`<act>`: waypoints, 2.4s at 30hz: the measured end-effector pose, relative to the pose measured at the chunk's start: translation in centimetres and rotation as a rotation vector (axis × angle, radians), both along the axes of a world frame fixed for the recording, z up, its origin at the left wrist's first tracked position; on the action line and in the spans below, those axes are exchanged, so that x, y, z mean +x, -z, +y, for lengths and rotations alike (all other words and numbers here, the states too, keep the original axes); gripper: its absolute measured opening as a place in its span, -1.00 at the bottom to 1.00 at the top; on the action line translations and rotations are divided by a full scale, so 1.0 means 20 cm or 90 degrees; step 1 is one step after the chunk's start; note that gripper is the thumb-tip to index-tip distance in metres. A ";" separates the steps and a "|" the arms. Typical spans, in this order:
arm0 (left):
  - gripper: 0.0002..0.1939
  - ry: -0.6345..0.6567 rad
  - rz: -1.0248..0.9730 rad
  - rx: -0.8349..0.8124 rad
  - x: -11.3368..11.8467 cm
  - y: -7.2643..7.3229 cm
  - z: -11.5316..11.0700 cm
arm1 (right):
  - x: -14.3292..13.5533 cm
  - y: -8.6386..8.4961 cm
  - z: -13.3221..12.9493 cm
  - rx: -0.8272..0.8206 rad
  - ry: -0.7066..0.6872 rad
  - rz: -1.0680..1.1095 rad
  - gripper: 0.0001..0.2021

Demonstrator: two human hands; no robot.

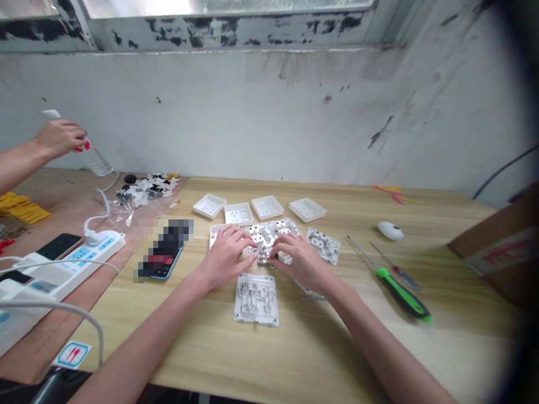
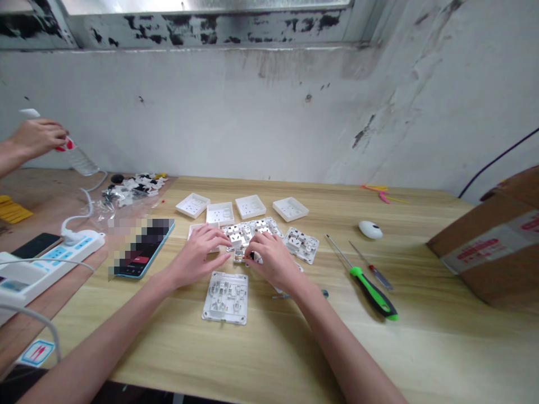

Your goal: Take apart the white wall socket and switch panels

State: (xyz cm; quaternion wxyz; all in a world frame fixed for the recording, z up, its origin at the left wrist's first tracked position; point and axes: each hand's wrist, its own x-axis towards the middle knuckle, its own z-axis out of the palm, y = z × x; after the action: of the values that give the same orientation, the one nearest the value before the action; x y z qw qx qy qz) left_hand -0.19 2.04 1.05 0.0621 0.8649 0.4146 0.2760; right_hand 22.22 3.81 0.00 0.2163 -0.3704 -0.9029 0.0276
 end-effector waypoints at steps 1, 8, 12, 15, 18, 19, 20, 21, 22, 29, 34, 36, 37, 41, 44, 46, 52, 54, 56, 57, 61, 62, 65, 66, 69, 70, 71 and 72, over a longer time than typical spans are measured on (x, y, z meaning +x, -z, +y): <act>-0.84 0.011 0.004 -0.012 0.01 0.01 -0.01 | 0.00 0.00 0.00 -0.007 -0.005 0.010 -0.95; -0.83 0.042 0.042 -0.041 0.03 0.04 -0.03 | 0.02 0.01 0.00 -0.027 -0.016 0.053 -0.93; -0.82 0.041 -0.012 -0.029 0.01 0.01 -0.05 | 0.02 -0.03 -0.03 -0.075 -0.027 0.139 -0.91; -0.80 0.030 -0.066 -0.007 0.02 0.01 -0.07 | -0.01 -0.07 -0.07 -0.140 -0.028 0.223 -0.90; -0.84 0.032 -0.099 0.019 0.04 0.02 -0.08 | -0.03 -0.11 -0.10 -0.197 -0.017 0.277 -0.90; -0.86 0.032 -0.109 0.027 0.04 0.03 -0.07 | -0.04 -0.11 -0.10 -0.220 -0.012 0.291 -0.89; -0.88 0.031 -0.116 0.035 0.04 0.03 -0.07 | -0.04 -0.12 -0.11 -0.248 -0.008 0.305 -0.89; -0.89 0.031 -0.122 0.045 0.04 0.04 -0.07 | -0.05 -0.12 -0.11 -0.280 -0.004 0.320 -0.88; -0.90 0.032 -0.128 0.058 0.04 0.04 -0.06 | -0.05 -0.12 -0.11 -0.313 0.000 0.339 -0.87; -0.91 0.020 -0.146 0.084 0.04 0.04 -0.06 | -0.09 -0.06 -0.10 -0.630 0.013 0.571 -0.83; -0.91 0.040 -0.161 0.090 0.04 0.03 -0.06 | -0.10 -0.04 -0.10 -0.759 -0.023 0.683 -0.85; -0.92 0.036 -0.166 0.122 0.04 0.03 -0.07 | -0.10 -0.04 -0.10 -0.787 -0.024 0.732 -0.86; -0.93 0.032 -0.166 0.141 0.04 0.02 -0.07 | -0.11 -0.04 -0.10 -0.795 -0.020 0.753 -0.86; -0.94 -0.034 -0.143 0.192 -0.02 -0.01 -0.05 | -0.10 -0.03 -0.10 -0.746 0.035 0.766 -0.84; -0.88 -0.159 -0.068 0.172 -0.10 -0.01 0.00 | -0.08 -0.03 -0.09 -0.697 0.060 0.719 -0.82; -0.85 -0.210 0.010 0.129 -0.16 0.01 0.04 | -0.08 -0.03 -0.09 -0.706 0.049 0.712 -0.82; -0.80 -0.202 0.129 0.067 -0.25 0.07 0.10 | -0.11 -0.04 -0.11 -0.821 0.028 0.774 -0.81; -0.79 -0.199 0.151 0.070 -0.26 0.08 0.10 | -0.11 -0.04 -0.11 -0.840 0.024 0.783 -0.81; -0.79 -0.202 0.159 0.072 -0.26 0.08 0.09 | -0.11 -0.04 -0.11 -0.840 0.026 0.785 -0.81; -0.80 -0.205 0.151 0.077 -0.26 0.07 0.09 | -0.11 -0.04 -0.11 -0.837 0.029 0.784 -0.81; -0.78 -0.122 0.035 0.111 -0.18 0.00 0.03 | -0.11 -0.04 -0.12 -0.830 0.029 0.791 -0.83; -0.77 -0.072 0.002 0.117 -0.14 -0.01 0.02 | -0.11 -0.04 -0.12 -0.832 0.025 0.792 -0.83; -0.82 0.059 -0.039 0.149 -0.04 -0.02 -0.04 | -0.12 -0.04 -0.13 -0.840 0.015 0.780 -0.81; -0.84 0.083 -0.045 0.153 -0.01 -0.01 -0.05 | -0.13 -0.04 -0.14 -0.843 0.012 0.774 -0.81; -0.88 0.109 -0.077 0.146 0.03 0.02 -0.06 | -0.14 -0.03 -0.15 -0.853 0.000 0.752 -0.79; -0.88 0.112 -0.090 0.138 0.03 0.02 -0.06 | -0.14 -0.03 -0.15 -0.855 -0.010 0.739 -0.80; -0.88 0.114 -0.099 0.125 0.03 0.02 -0.06 | -0.14 -0.04 -0.15 -0.854 -0.023 0.719 -0.80; -0.88 0.114 -0.106 0.108 0.02 0.02 -0.06 | -0.14 -0.05 -0.15 -0.843 -0.035 0.690 -0.80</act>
State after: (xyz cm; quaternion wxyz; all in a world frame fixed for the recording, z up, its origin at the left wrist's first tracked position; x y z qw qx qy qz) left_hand 0.25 0.78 0.59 0.0475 0.8745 0.3046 0.3745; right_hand 19.41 0.84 1.01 0.3563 -0.3340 -0.4816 0.7277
